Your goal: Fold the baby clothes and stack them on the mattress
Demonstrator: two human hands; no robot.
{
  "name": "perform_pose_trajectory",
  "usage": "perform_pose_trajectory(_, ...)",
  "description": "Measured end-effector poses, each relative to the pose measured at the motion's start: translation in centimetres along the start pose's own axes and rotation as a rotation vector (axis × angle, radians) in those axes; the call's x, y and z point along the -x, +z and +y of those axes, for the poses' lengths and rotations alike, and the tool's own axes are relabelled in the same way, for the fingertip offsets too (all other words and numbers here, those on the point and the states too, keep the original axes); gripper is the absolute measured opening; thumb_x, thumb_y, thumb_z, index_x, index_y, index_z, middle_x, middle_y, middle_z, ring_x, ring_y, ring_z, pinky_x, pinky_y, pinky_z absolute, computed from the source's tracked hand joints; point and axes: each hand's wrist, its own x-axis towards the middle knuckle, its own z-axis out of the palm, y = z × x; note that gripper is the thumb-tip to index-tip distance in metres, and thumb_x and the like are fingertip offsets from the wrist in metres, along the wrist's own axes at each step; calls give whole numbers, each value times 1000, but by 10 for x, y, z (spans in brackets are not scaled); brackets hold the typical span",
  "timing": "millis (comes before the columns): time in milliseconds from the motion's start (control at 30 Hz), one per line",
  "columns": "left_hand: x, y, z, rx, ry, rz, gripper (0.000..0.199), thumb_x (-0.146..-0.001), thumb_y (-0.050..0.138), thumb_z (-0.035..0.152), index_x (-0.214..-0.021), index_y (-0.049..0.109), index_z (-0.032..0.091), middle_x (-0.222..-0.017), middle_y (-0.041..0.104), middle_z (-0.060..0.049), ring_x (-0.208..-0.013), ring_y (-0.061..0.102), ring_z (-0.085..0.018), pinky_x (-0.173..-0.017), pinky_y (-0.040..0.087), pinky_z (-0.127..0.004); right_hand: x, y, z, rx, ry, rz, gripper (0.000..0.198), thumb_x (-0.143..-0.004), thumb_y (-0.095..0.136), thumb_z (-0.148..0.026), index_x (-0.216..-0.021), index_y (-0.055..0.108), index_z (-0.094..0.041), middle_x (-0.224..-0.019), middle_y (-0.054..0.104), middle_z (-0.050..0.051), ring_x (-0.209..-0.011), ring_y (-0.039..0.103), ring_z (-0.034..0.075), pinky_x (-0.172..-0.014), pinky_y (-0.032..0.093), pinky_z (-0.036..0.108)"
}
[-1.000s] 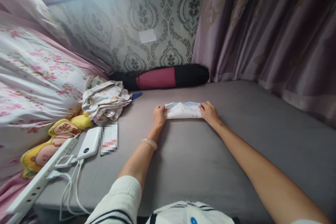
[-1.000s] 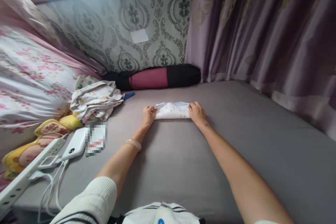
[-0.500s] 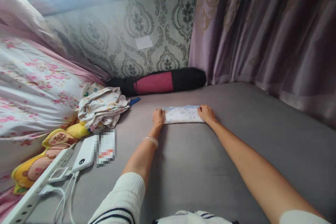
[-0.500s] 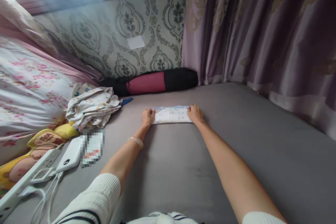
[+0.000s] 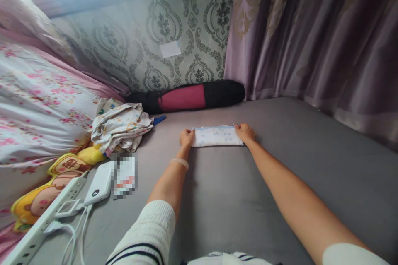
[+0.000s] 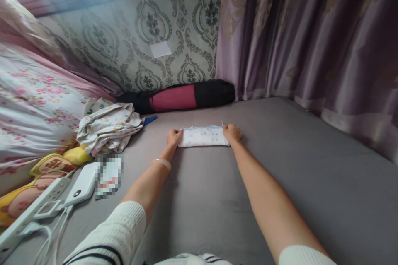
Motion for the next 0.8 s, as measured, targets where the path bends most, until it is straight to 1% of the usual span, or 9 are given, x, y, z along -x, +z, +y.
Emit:
perform_pose_trajectory(133,4,-8,1,24,22,37,36,-94,43,38,-102,70,14,-101,72,-13,-97,67,-21,-80,47,-27,-1,-12,8,-24,-41,-33,42,-97,35,-33,-100,73,-13,-101,72,17,-93,67,24,-72,47,29)
perform_pose_trajectory(233,22,-11,10,19,61,130,37,-96,39,37,-111,65,15,-115,67,-14,-111,60,-23,-92,43,-32,10,-17,5,-27,-69,4,46,-98,28,-30,-109,69,-13,-106,70,17,-97,66,24,-76,47,31)
perform_pose_trajectory(300,39,-10,20,-7,203,159,33,-96,40,35,-112,65,20,-122,64,-10,-117,55,-22,-99,38,-36,25,-14,-7,-25,-205,37,46,-99,24,-28,-119,64,-14,-115,68,17,-105,63,24,-85,46,33)
perform_pose_trajectory(400,63,-2,38,-101,489,65,30,-96,41,31,-116,62,24,-129,61,-6,-126,49,-21,-107,31,-40,50,-1,-30,0,-604,-3,44,-97,29,-24,-132,54,-14,-136,56,13,-126,50,22,-104,36,35)
perform_pose_trajectory(433,69,1,42,-141,536,31,30,-97,40,31,-118,61,24,-132,59,-6,-129,45,-21,-109,29,-42,58,4,-37,25,-684,-25,46,-97,29,-23,-136,50,-14,-143,49,12,-132,43,22,-109,30,38)
perform_pose_trajectory(467,73,4,46,-179,564,5,32,-97,38,30,-119,60,24,-134,58,-5,-133,42,-22,-110,27,-44,64,10,-43,48,-717,-50,48,-96,29,-23,-139,47,-13,-147,44,12,-136,38,22,-112,26,40)
perform_pose_trajectory(533,78,10,50,-244,580,-29,34,-99,33,31,-122,57,24,-139,54,-6,-136,37,-24,-112,24,-47,72,19,-52,87,-720,-97,50,-96,27,-24,-143,42,-11,-151,38,12,-140,31,22,-115,20,44)
perform_pose_trajectory(633,77,16,48,-304,558,-74,40,-100,27,33,-130,52,22,-143,50,-7,-138,36,-24,-113,23,-48,75,29,-55,125,-674,-137,52,-96,26,-24,-145,39,-11,-153,34,12,-142,28,22,-116,19,45)
perform_pose_trajectory(800,70,22,43,-360,549,-97,46,-100,23,37,-137,46,21,-146,46,-8,-136,39,-24,-112,28,-45,73,34,-52,149,-678,-96,53,-96,26,-25,-146,38,-11,-153,35,9,-142,28,23,-116,18,45)
